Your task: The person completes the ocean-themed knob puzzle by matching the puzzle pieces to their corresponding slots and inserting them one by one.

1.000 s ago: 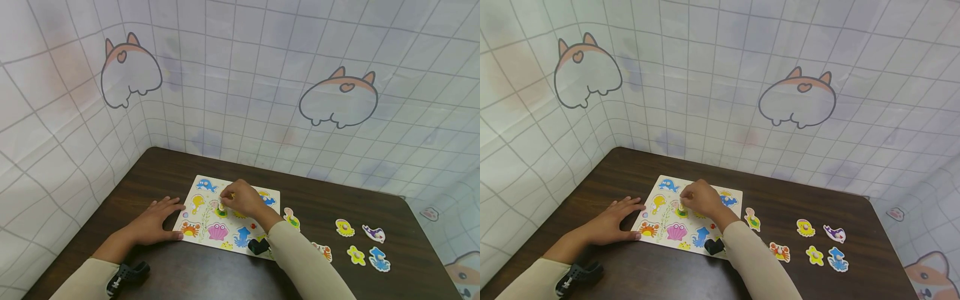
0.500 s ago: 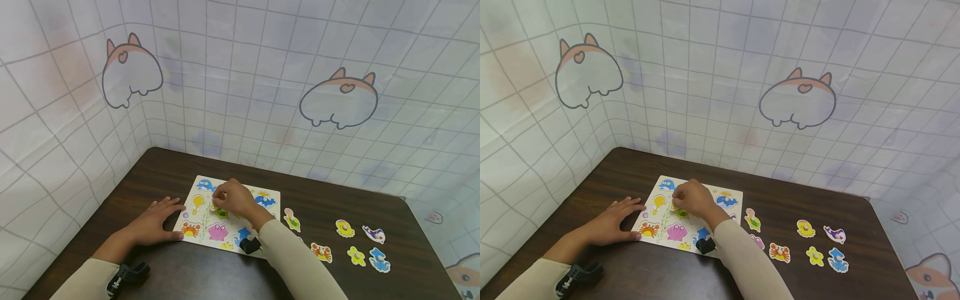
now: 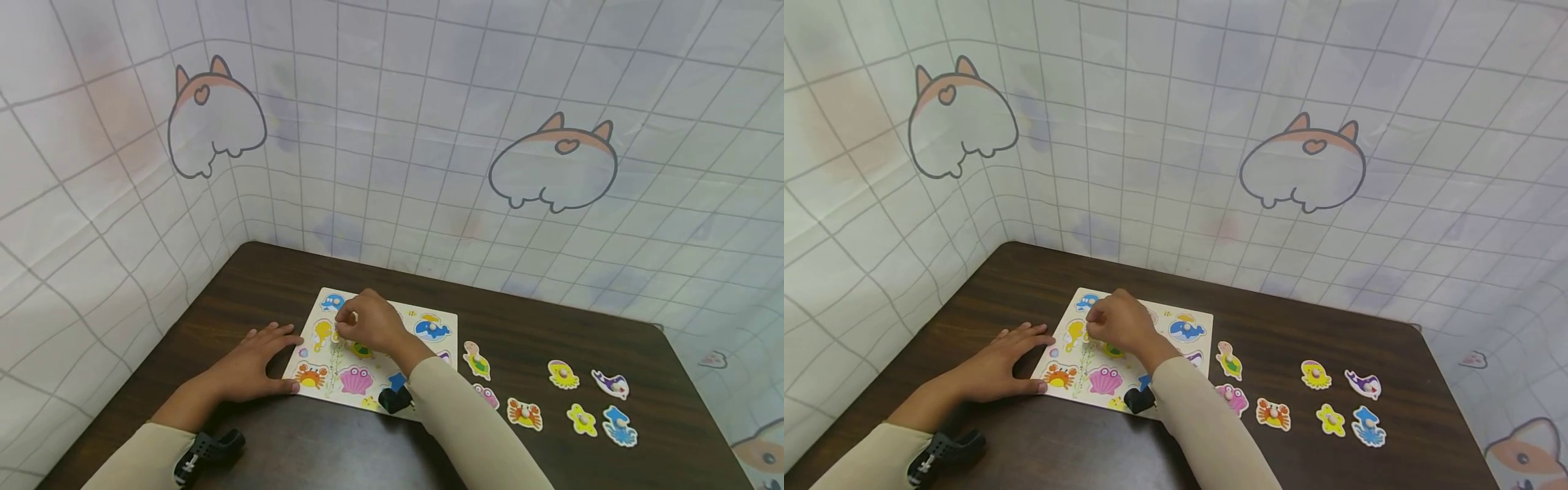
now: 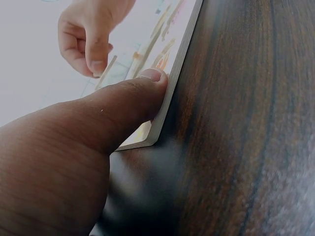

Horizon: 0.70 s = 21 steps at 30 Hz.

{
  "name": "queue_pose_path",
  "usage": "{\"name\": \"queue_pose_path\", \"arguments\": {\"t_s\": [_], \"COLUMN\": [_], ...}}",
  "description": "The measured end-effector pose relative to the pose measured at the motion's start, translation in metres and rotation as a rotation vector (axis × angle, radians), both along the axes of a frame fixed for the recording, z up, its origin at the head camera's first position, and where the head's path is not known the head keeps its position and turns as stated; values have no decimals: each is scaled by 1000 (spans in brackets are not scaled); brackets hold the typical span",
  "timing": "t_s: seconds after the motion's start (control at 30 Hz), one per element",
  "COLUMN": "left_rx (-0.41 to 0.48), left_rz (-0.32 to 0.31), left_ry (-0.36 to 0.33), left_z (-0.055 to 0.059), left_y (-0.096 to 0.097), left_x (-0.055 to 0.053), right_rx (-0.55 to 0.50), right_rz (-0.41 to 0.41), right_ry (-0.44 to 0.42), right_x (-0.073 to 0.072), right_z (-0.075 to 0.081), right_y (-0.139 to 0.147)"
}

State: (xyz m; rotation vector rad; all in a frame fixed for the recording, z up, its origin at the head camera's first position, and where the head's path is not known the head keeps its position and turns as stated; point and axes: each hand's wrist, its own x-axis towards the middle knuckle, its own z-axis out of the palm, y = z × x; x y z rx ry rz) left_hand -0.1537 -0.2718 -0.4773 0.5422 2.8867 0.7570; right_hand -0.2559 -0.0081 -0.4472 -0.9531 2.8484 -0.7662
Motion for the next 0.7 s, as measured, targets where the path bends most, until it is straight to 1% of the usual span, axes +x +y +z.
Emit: {"name": "queue_pose_path", "arguments": {"t_s": [0.13,0.3,0.47,0.7], "left_rx": [-3,0,11,6], "left_rz": [-3,-1,-3,-7], "left_ry": [-1,-2,-5,-3], "left_z": [1,2,2,4], "left_y": [0,0,-1,-1], "left_x": [0,1,1,1], "right_rx": [-2,-6,10,11], "right_rz": [-3,35,64,73], "right_ry": [13,39,45,50], "right_x": [-1,-3,-1,2], "right_z": [-1,-3,-3,-4], "right_y": [-4,-13,-20,-28]}}
